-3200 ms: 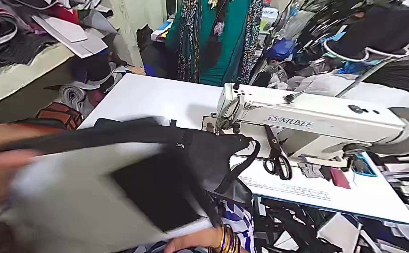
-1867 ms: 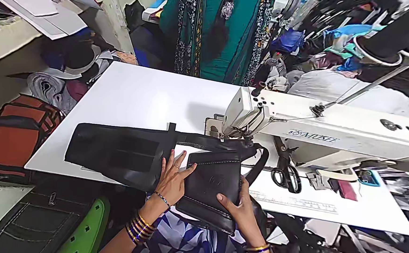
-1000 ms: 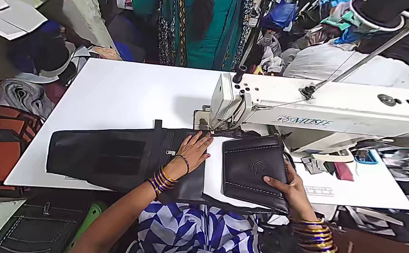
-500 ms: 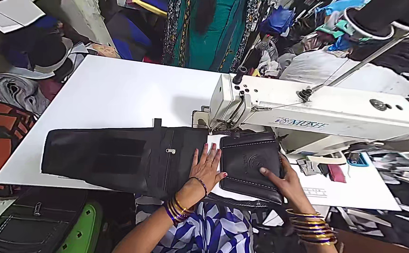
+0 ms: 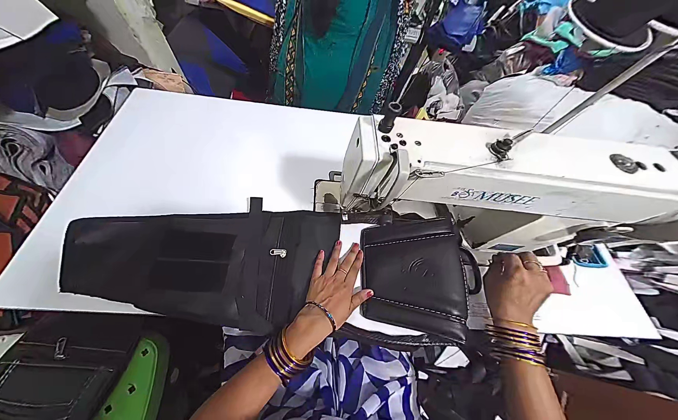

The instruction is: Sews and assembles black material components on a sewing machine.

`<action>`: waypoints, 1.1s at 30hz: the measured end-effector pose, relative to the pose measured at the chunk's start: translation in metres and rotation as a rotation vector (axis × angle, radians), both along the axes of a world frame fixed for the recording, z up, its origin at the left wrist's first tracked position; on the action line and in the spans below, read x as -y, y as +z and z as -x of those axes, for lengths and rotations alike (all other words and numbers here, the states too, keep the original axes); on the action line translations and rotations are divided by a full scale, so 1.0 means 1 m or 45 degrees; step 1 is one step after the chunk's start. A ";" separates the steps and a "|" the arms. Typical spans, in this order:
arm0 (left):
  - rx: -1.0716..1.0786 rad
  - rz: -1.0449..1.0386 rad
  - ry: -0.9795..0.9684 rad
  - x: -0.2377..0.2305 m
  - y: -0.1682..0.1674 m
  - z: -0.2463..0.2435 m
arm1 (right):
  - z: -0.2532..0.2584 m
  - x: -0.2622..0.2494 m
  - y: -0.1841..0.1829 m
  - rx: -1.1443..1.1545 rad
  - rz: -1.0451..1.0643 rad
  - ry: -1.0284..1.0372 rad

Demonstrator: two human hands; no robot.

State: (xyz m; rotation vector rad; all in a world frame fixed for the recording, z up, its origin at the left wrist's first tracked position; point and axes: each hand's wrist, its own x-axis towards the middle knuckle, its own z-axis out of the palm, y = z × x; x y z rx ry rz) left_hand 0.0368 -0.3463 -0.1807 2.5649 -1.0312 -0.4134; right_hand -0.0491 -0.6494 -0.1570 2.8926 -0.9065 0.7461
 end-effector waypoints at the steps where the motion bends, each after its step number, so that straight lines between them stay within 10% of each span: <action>1: 0.017 0.011 0.006 -0.001 -0.001 0.002 | 0.003 -0.001 0.008 -0.021 -0.034 0.036; 9: -0.304 0.075 -0.101 -0.014 0.025 -0.021 | 0.041 -0.161 -0.005 -0.031 -0.370 1.223; 14: -0.056 0.299 -0.634 -0.085 0.006 -0.007 | 0.039 -0.170 -0.044 -0.013 -0.189 1.213; 17: 0.283 0.510 -0.595 -0.092 -0.021 -0.007 | 0.031 -0.165 -0.045 -0.006 -0.163 1.217; 33: 0.283 0.428 -0.469 -0.064 -0.017 -0.065 | -0.039 -0.147 -0.048 0.044 -0.056 1.219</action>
